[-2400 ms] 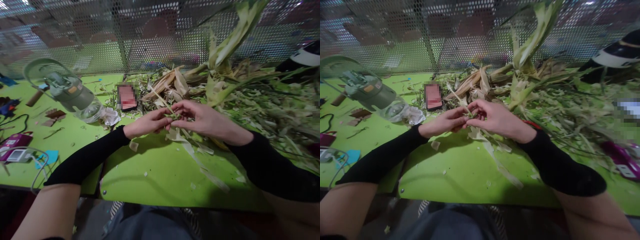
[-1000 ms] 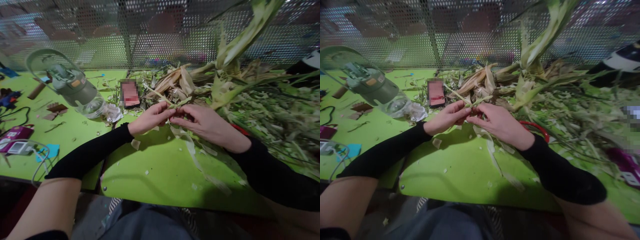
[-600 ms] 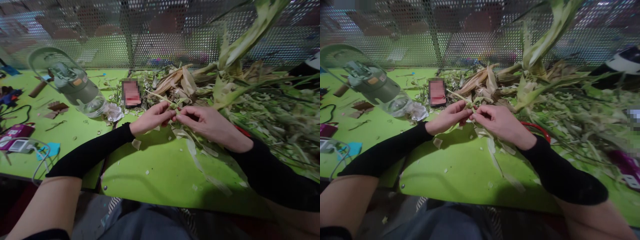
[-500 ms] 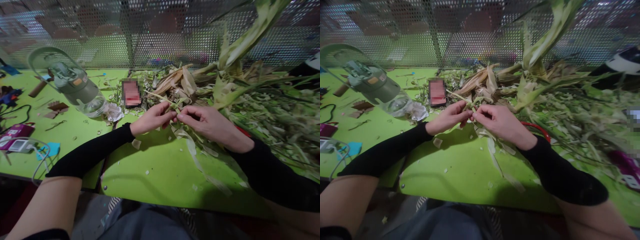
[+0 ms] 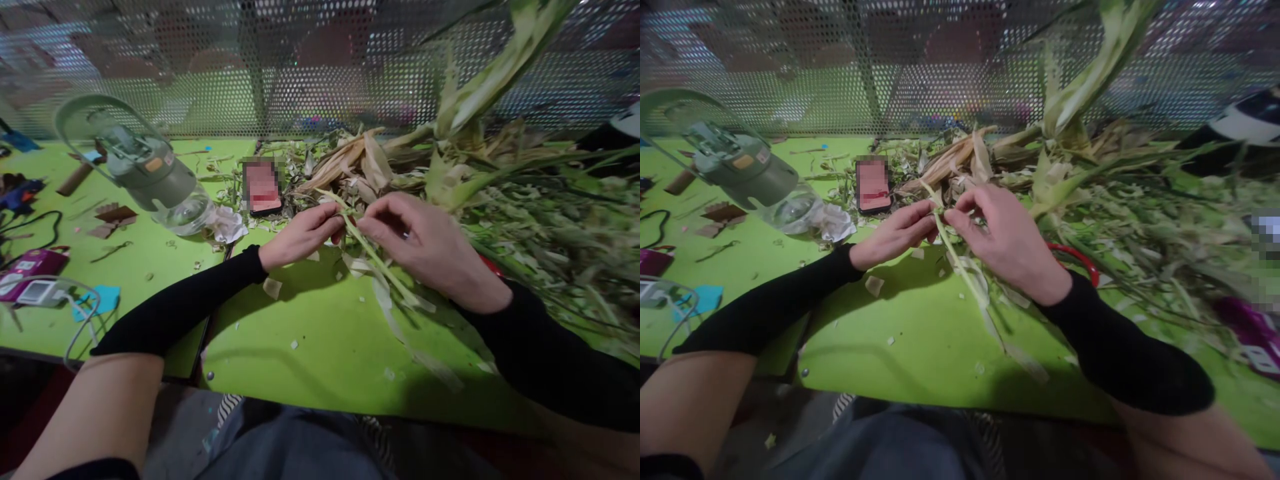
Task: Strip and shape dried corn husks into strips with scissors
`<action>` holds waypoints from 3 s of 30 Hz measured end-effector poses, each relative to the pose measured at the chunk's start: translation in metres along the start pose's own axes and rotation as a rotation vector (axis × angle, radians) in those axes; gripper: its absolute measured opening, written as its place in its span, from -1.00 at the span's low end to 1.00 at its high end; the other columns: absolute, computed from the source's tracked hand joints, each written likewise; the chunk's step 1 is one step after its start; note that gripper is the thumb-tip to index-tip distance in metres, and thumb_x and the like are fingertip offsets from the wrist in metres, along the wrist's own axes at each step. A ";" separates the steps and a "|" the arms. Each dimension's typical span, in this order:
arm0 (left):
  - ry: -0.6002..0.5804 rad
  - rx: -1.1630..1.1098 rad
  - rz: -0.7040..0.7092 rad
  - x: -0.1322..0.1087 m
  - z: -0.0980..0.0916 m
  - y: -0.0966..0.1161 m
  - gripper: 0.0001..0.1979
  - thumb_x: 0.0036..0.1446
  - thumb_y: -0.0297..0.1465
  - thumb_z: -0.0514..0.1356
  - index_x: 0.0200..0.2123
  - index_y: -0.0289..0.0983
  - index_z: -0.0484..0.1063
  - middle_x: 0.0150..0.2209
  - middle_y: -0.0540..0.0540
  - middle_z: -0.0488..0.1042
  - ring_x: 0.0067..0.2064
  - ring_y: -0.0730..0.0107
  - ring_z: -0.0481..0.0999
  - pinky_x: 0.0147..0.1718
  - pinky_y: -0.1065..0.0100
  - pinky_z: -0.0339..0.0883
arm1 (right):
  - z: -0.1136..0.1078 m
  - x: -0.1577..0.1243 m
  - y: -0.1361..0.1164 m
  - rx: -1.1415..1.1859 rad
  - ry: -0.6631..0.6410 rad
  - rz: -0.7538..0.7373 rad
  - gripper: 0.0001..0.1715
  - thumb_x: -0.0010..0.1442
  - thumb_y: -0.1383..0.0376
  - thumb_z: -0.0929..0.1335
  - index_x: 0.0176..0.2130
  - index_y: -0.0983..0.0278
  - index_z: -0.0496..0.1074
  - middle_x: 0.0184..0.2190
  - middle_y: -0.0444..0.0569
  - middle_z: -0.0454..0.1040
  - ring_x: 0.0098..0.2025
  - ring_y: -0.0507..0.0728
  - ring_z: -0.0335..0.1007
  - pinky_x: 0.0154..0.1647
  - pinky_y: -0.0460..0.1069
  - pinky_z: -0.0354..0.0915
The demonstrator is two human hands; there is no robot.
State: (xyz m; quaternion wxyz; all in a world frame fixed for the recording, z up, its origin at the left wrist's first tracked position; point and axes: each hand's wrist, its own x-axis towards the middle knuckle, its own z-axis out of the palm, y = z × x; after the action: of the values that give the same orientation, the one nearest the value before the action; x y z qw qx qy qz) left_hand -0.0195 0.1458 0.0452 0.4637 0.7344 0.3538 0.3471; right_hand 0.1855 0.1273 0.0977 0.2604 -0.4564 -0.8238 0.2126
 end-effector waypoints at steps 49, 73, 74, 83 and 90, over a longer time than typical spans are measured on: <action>0.010 0.074 -0.121 -0.004 0.005 0.019 -0.65 0.37 -0.18 0.15 -0.43 -0.26 0.32 -0.49 0.09 0.20 -0.44 0.53 0.13 -0.40 0.40 0.05 | 0.007 0.004 0.015 0.240 -0.086 0.109 -0.84 0.29 0.15 0.36 -0.27 0.19 0.40 -0.43 -0.13 0.35 -0.40 0.09 0.19 -0.33 0.04 0.15; -0.035 0.198 -0.170 -0.005 0.007 0.024 -0.81 0.28 -0.36 0.11 -0.41 -0.23 0.26 -0.44 0.07 0.26 -0.39 0.48 0.18 -0.35 0.33 0.04 | 0.021 0.007 0.021 0.334 -0.051 0.126 -0.65 0.33 -0.04 0.37 -0.19 0.18 0.46 -0.44 -0.17 0.32 -0.45 0.06 0.14 -0.43 0.00 0.07; -0.036 0.204 -0.162 -0.006 0.008 0.023 -0.82 0.28 -0.36 0.11 -0.40 -0.23 0.27 -0.43 0.06 0.28 -0.38 0.47 0.19 -0.34 0.33 0.05 | 0.022 0.007 0.020 0.351 -0.041 0.131 -0.64 0.31 -0.05 0.40 -0.22 0.18 0.45 -0.43 -0.16 0.33 -0.44 0.05 0.15 -0.43 0.00 0.07; 0.092 -0.114 -0.234 -0.001 0.015 0.017 -0.84 0.30 -0.44 0.24 -0.34 -0.28 0.32 -0.37 0.06 0.42 -0.37 0.55 0.28 -0.30 0.40 0.18 | 0.042 0.007 0.025 0.781 0.034 0.283 -0.57 0.20 -0.01 0.53 -0.25 0.16 0.32 -0.59 -0.28 0.26 -0.57 -0.02 0.05 -0.56 -0.07 -0.05; 0.109 -0.273 -0.345 -0.002 0.018 0.028 -0.80 0.35 -0.55 0.21 -0.35 -0.29 0.29 -0.44 0.10 0.45 -0.48 0.66 0.23 -0.39 0.45 0.13 | 0.046 0.006 0.028 0.871 0.086 0.277 -0.64 0.23 0.07 0.55 -0.28 0.19 0.39 -0.61 -0.28 0.22 -0.58 -0.05 0.03 -0.56 -0.09 -0.02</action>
State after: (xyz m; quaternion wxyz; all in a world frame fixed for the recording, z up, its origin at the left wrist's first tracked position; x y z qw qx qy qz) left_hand -0.0001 0.1276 0.0648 0.5916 0.5734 0.4486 0.3464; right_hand 0.1724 0.1414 0.0472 0.4313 -0.4186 -0.5773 0.5527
